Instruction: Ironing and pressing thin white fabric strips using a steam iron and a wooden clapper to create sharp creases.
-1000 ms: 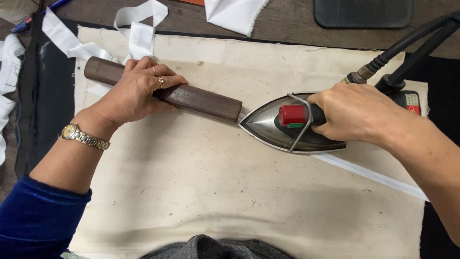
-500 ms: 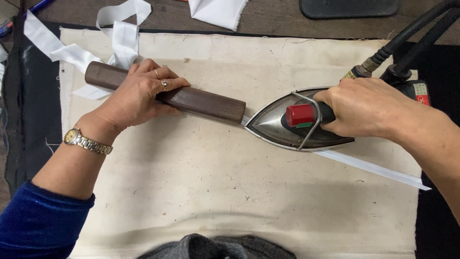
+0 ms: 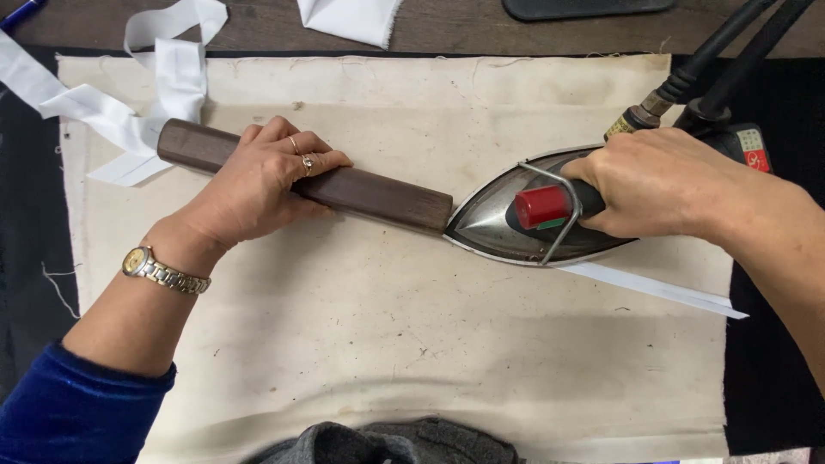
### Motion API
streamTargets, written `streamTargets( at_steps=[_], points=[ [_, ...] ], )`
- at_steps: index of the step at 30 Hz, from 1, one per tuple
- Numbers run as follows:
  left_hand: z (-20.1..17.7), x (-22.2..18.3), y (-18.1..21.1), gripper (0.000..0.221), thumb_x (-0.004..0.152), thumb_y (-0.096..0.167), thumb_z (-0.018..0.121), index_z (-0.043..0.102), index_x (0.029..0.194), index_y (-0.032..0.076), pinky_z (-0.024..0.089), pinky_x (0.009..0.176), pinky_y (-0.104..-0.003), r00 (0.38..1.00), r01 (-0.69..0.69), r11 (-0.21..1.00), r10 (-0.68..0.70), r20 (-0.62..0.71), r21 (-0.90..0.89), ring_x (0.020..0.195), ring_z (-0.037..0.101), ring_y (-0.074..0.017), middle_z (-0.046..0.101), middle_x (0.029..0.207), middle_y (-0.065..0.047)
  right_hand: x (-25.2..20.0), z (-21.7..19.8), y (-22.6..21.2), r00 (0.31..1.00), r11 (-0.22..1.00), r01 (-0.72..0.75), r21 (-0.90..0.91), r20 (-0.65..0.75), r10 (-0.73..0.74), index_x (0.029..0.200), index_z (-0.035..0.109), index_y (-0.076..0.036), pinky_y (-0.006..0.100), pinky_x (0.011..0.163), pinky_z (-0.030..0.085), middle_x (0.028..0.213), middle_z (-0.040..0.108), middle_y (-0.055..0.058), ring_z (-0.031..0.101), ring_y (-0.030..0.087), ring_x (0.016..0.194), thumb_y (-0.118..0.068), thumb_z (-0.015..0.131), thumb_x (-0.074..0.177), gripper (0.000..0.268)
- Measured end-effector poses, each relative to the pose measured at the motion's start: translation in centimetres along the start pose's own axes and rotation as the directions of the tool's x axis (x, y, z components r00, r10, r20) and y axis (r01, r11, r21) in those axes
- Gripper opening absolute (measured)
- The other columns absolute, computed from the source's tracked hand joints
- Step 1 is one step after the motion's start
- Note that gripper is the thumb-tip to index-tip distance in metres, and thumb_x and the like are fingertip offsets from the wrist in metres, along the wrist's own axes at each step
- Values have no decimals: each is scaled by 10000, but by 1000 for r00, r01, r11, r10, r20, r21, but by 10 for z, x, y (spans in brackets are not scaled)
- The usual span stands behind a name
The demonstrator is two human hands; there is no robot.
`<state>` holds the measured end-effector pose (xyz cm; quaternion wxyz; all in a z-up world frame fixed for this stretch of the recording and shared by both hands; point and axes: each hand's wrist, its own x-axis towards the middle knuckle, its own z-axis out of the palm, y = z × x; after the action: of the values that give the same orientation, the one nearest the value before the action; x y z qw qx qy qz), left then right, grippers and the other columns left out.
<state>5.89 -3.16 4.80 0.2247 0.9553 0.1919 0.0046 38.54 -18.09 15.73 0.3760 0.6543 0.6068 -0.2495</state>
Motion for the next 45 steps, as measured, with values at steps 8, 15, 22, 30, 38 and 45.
streamTargets(
  at_steps=[8,15,22,30,38,45],
  points=[
    [9,10,15,658,676,300,814,606,1294,207,356,814,-426,1000,-30,1000,30,-10,-4,935,439,-257,619,1110,37,-5,14,17,1000,1000,-24,-4,16,24,733,611,-251,308,634,480,605,639,-64,610,160,619,-426,544,826,209],
    [10,13,24,631,701,291,799,605,1295,199,350,844,-420,1000,-23,999,23,-4,-35,949,433,-256,614,1086,33,-9,33,37,999,999,-33,0,-5,33,734,616,-252,292,627,481,576,641,-60,605,162,588,-436,587,809,200],
    [11,18,32,625,704,301,801,605,1292,218,367,805,-413,999,-32,999,32,2,-20,919,435,-255,619,1070,30,-10,50,54,998,998,-57,-5,-18,57,731,619,-261,321,631,493,579,665,-45,641,201,624,-461,566,808,221],
    [18,28,43,651,690,281,801,603,1304,201,370,795,-417,999,-31,999,32,7,-33,940,440,-259,626,1126,23,-7,67,79,980,975,-163,153,-86,177,839,704,-295,305,645,523,583,683,-28,670,163,635,-373,670,775,107],
    [27,38,58,592,714,305,780,615,1275,210,358,768,-422,998,-69,997,68,-14,-28,905,444,-261,627,1084,30,-1,72,85,919,898,-227,378,-221,326,774,716,-145,402,662,480,531,629,99,598,293,601,-316,696,777,172],
    [33,48,73,603,712,322,778,600,1275,201,364,764,-426,996,-82,996,83,13,-30,917,453,-263,620,1087,20,6,85,85,855,917,-215,336,-389,343,814,688,-195,482,659,513,596,645,121,646,363,719,-444,697,775,252]
  ],
)
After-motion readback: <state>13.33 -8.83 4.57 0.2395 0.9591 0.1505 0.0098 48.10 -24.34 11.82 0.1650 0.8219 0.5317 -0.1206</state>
